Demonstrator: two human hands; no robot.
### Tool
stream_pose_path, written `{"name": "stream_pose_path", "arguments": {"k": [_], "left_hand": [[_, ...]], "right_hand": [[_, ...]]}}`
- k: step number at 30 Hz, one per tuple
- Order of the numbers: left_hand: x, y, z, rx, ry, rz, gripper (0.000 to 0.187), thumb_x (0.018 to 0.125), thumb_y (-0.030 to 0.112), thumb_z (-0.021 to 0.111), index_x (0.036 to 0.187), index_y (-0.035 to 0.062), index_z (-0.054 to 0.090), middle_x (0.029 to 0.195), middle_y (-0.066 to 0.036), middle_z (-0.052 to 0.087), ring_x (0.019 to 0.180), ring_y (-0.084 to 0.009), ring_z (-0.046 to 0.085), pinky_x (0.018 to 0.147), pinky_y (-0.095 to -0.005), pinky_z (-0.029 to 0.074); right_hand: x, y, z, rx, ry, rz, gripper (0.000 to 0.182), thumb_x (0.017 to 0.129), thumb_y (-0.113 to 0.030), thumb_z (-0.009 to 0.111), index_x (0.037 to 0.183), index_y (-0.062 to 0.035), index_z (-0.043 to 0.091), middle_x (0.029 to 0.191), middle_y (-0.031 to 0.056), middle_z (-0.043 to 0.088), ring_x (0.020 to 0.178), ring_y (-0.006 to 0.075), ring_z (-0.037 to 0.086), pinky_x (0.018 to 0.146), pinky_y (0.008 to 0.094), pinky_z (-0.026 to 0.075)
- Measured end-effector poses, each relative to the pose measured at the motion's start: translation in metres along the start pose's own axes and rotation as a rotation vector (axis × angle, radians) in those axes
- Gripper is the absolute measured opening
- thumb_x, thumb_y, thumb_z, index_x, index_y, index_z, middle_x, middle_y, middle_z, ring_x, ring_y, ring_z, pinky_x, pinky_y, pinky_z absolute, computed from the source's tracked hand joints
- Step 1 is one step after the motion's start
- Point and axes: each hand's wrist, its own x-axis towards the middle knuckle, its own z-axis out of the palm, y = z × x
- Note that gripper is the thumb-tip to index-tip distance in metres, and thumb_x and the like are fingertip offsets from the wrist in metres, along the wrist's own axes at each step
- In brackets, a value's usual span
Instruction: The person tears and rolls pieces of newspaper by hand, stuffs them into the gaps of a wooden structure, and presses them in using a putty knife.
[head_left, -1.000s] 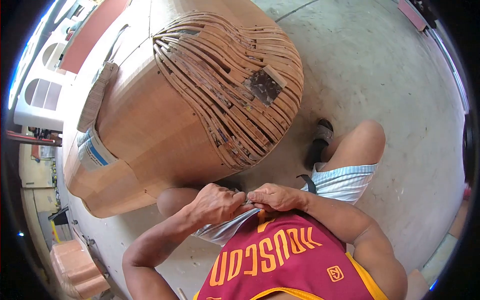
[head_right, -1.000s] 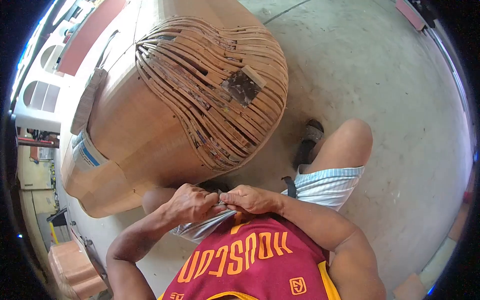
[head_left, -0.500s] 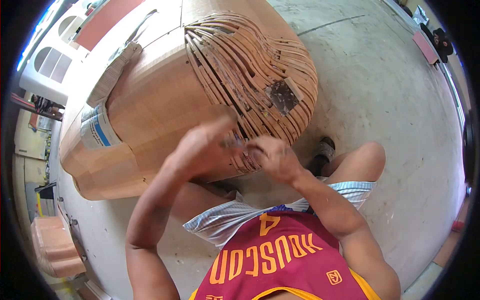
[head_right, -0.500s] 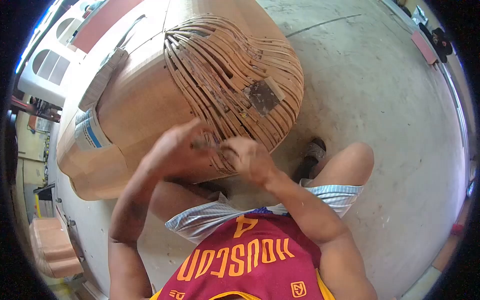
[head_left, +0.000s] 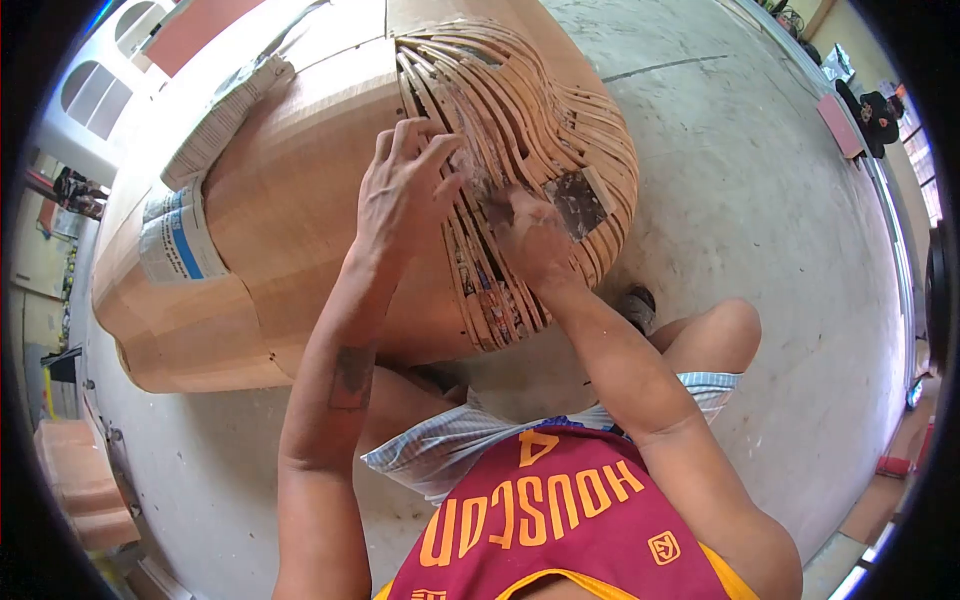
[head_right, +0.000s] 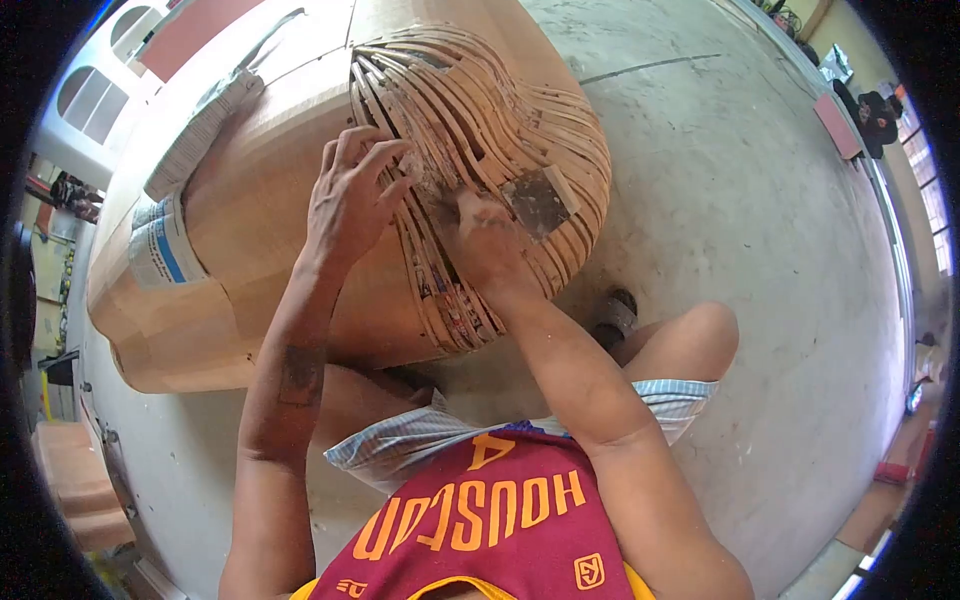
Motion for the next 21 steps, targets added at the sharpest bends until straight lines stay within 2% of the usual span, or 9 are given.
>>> {"name": "stream_pose_path", "arguments": {"k": [2,9,14,18,21], "left_hand": [[-0.007,-0.004,0.012,0.031,0.056,0.067,0.048,0.088,0.024,0.086,0.133,0.0231,0.071,0.143,-0.006,0.055,0.136,-0.0312,0.050,0.113,-0.0443,0.049],[-0.016,-0.009,0.044,0.017,0.199,0.062,0.054,0.082,0.023,0.091,0.131,0.0273,0.068,0.148,-0.006,0.045,0.138,-0.0343,0.043,0.114,-0.0501,0.043],[-0.015,-0.013,0.047,0.000,0.208,0.054,0.050,0.081,0.027,0.091,0.126,0.0271,0.069,0.145,-0.005,0.044,0.137,-0.0334,0.041,0.114,-0.0502,0.041],[-0.017,-0.017,0.052,-0.007,0.228,0.068,0.044,0.080,0.027,0.092,0.119,0.0257,0.072,0.146,-0.004,0.043,0.137,-0.0340,0.040,0.115,-0.0499,0.042],[-0.018,-0.019,0.053,-0.012,0.242,0.073,0.041,0.078,0.026,0.092,0.115,0.0245,0.074,0.147,-0.004,0.043,0.138,-0.0343,0.040,0.116,-0.0497,0.042]], "right_hand": [[0.007,0.002,0.003,-0.025,-0.017,0.003,0.023,0.095,-0.017,0.072,0.115,-0.0056,0.075,0.107,0.0239,0.077,0.106,0.0443,0.072,0.093,0.0483,0.056],[0.021,0.003,-0.007,-0.195,-0.204,-0.011,0.019,0.093,-0.018,0.073,0.107,-0.0041,0.075,0.106,0.0254,0.076,0.107,0.0434,0.072,0.095,0.0504,0.056],[0.026,0.010,-0.006,-0.337,-0.309,-0.039,0.023,0.091,-0.018,0.077,0.108,-0.0037,0.074,0.108,0.0231,0.076,0.109,0.0424,0.072,0.095,0.0479,0.056],[0.025,0.014,-0.004,-0.288,-0.260,-0.099,0.020,0.089,-0.017,0.078,0.101,-0.0020,0.074,0.102,0.0238,0.076,0.103,0.0415,0.074,0.091,0.0475,0.057],[0.031,0.004,-0.013,-0.274,-0.397,-0.113,0.019,0.088,-0.018,0.078,0.097,-0.0017,0.075,0.099,0.0239,0.076,0.100,0.0421,0.074,0.089,0.0481,0.057]]}}
